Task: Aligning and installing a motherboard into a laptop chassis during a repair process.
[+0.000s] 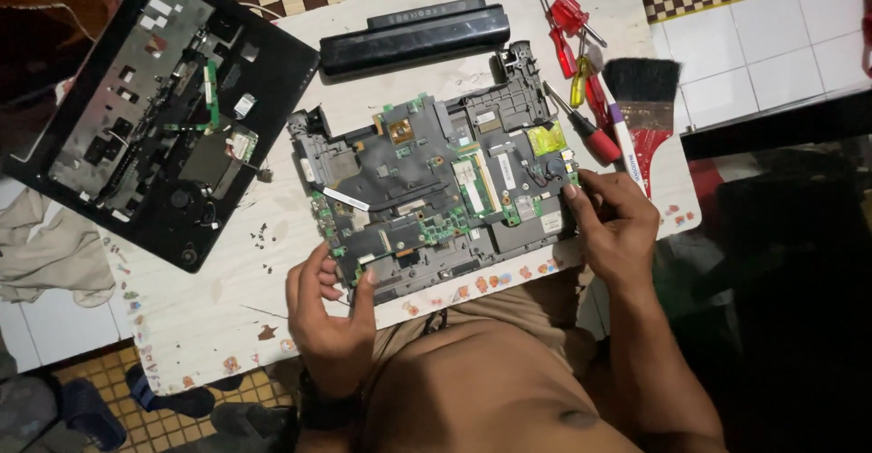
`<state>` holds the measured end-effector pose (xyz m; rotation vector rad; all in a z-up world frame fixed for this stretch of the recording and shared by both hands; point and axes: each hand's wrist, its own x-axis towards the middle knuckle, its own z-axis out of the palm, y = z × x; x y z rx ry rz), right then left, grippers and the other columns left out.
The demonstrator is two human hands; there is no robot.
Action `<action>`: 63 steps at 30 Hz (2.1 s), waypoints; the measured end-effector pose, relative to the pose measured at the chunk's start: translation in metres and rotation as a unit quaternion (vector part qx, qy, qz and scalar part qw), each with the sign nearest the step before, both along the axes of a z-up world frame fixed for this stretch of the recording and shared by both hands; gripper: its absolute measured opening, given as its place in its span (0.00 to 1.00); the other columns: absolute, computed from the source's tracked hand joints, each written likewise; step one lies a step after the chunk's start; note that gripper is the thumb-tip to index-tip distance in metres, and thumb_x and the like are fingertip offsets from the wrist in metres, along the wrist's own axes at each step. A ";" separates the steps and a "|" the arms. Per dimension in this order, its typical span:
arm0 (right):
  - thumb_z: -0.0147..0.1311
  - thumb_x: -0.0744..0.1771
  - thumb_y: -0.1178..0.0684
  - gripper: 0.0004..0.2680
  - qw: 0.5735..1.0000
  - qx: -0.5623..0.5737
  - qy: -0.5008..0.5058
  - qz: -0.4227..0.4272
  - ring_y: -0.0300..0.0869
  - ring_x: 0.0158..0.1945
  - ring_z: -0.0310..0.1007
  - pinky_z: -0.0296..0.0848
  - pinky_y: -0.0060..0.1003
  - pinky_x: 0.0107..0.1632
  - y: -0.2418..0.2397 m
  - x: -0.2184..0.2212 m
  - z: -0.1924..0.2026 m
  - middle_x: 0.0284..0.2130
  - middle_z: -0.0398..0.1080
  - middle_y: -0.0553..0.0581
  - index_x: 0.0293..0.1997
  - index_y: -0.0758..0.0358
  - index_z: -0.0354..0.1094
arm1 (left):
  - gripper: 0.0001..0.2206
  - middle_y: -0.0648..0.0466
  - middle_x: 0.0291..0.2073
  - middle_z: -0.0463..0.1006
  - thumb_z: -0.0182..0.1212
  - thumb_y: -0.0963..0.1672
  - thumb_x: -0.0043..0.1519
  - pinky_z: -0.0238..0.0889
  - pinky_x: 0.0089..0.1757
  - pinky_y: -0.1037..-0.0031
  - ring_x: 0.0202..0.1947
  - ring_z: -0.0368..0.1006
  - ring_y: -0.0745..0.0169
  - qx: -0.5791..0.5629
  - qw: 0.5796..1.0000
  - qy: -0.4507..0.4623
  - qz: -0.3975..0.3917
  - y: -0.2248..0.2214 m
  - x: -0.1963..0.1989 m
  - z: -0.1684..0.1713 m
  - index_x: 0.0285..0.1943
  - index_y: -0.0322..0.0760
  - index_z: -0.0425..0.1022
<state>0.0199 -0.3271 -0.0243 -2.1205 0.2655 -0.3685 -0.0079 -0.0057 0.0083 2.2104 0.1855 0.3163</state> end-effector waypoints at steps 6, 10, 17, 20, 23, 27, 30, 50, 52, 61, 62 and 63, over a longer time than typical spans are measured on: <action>0.64 0.68 0.58 0.10 0.999 -0.008 0.025 -0.020 0.39 0.37 0.67 0.68 0.32 0.40 0.007 0.006 0.007 0.34 0.69 0.55 0.54 0.69 0.77 | 0.23 0.44 0.44 0.71 0.67 0.41 0.62 0.67 0.39 0.71 0.40 0.67 0.57 0.003 1.000 -0.025 -0.017 0.006 0.003 -0.009 0.65 0.24 0.70; 0.65 0.68 0.57 0.11 1.000 -0.017 0.015 -0.021 0.39 0.37 0.67 0.68 0.33 0.42 0.002 0.008 -0.001 0.30 0.65 0.53 0.55 0.68 0.76 | 0.25 0.45 0.45 0.72 0.68 0.43 0.61 0.68 0.38 0.72 0.44 0.69 0.57 0.008 0.999 -0.027 -0.018 0.006 0.003 -0.020 0.66 0.23 0.69; 0.64 0.69 0.57 0.10 0.999 -0.051 -0.014 -0.007 0.38 0.33 0.63 0.64 0.33 0.38 0.001 0.010 -0.005 0.27 0.61 0.51 0.56 0.68 0.77 | 0.26 0.46 0.46 0.73 0.70 0.42 0.61 0.66 0.36 0.72 0.43 0.70 0.58 0.025 0.999 -0.021 -0.001 0.006 0.005 -0.025 0.68 0.28 0.70; 0.64 0.69 0.57 0.10 0.998 -0.066 -0.025 -0.004 0.37 0.31 0.61 0.63 0.33 0.37 0.001 0.012 -0.007 0.26 0.61 0.51 0.56 0.67 0.77 | 0.26 0.46 0.46 0.73 0.71 0.42 0.61 0.66 0.35 0.72 0.43 0.71 0.58 0.033 0.999 -0.027 0.002 0.005 0.006 -0.025 0.68 0.28 0.70; 0.64 0.70 0.56 0.10 0.996 -0.081 -0.034 -0.004 0.37 0.30 0.61 0.62 0.33 0.36 0.000 0.012 -0.009 0.26 0.60 0.50 0.56 0.66 0.77 | 0.26 0.47 0.46 0.73 0.71 0.43 0.61 0.66 0.35 0.71 0.43 0.71 0.58 0.036 0.999 -0.032 0.004 0.005 0.006 -0.026 0.68 0.28 0.71; 0.63 0.70 0.55 0.10 0.995 -0.093 -0.032 0.007 0.39 0.31 0.60 0.61 0.35 0.33 0.001 0.010 -0.006 0.26 0.60 0.52 0.56 0.67 0.77 | 0.26 0.47 0.46 0.73 0.71 0.44 0.61 0.68 0.34 0.71 0.41 0.70 0.58 0.045 0.998 -0.040 0.007 0.006 0.005 -0.031 0.67 0.28 0.71; 0.63 0.70 0.56 0.10 0.998 -0.059 -0.033 0.005 0.38 0.33 0.62 0.64 0.34 0.38 0.003 0.007 -0.004 0.27 0.61 0.52 0.55 0.69 0.76 | 0.25 0.47 0.45 0.72 0.71 0.43 0.61 0.67 0.34 0.71 0.40 0.70 0.58 0.044 0.998 -0.046 0.007 0.007 0.003 -0.030 0.67 0.28 0.72; 0.46 0.70 0.61 0.10 0.999 0.001 0.051 -0.020 0.39 0.46 0.74 0.72 0.33 0.49 -0.003 -0.001 0.009 0.46 0.77 0.56 0.54 0.65 0.74 | 0.24 0.47 0.46 0.73 0.67 0.42 0.62 0.66 0.38 0.70 0.42 0.68 0.57 0.038 0.999 -0.036 0.003 0.001 0.003 -0.015 0.66 0.29 0.68; 0.48 0.70 0.60 0.09 0.999 -0.007 0.046 -0.013 0.42 0.50 0.75 0.72 0.35 0.52 -0.001 0.000 0.013 0.47 0.77 0.58 0.53 0.66 0.75 | 0.23 0.47 0.46 0.72 0.66 0.42 0.62 0.66 0.38 0.69 0.43 0.69 0.56 0.033 0.999 -0.031 0.003 0.002 0.003 -0.012 0.67 0.30 0.68; 0.56 0.70 0.59 0.08 0.999 -0.036 0.038 0.013 0.43 0.47 0.73 0.72 0.35 0.50 0.000 0.001 0.014 0.44 0.75 0.58 0.53 0.67 0.75 | 0.23 0.48 0.45 0.74 0.67 0.42 0.60 0.67 0.38 0.70 0.40 0.68 0.59 0.019 1.000 -0.017 0.014 0.003 0.004 -0.011 0.65 0.31 0.70; 0.56 0.70 0.58 0.07 0.999 -0.033 0.037 0.012 0.43 0.47 0.74 0.72 0.35 0.49 -0.001 0.000 0.013 0.44 0.75 0.59 0.53 0.67 0.74 | 0.23 0.48 0.45 0.74 0.67 0.41 0.60 0.67 0.38 0.71 0.39 0.68 0.59 0.016 0.999 -0.027 0.011 0.003 0.004 -0.010 0.65 0.31 0.70; 0.57 0.70 0.58 0.07 0.999 -0.030 0.036 0.011 0.43 0.46 0.74 0.73 0.36 0.49 -0.002 0.000 0.011 0.44 0.75 0.59 0.53 0.66 0.74 | 0.22 0.48 0.44 0.74 0.68 0.40 0.60 0.66 0.38 0.71 0.39 0.67 0.59 0.013 0.999 -0.038 0.009 0.002 0.004 -0.009 0.64 0.30 0.71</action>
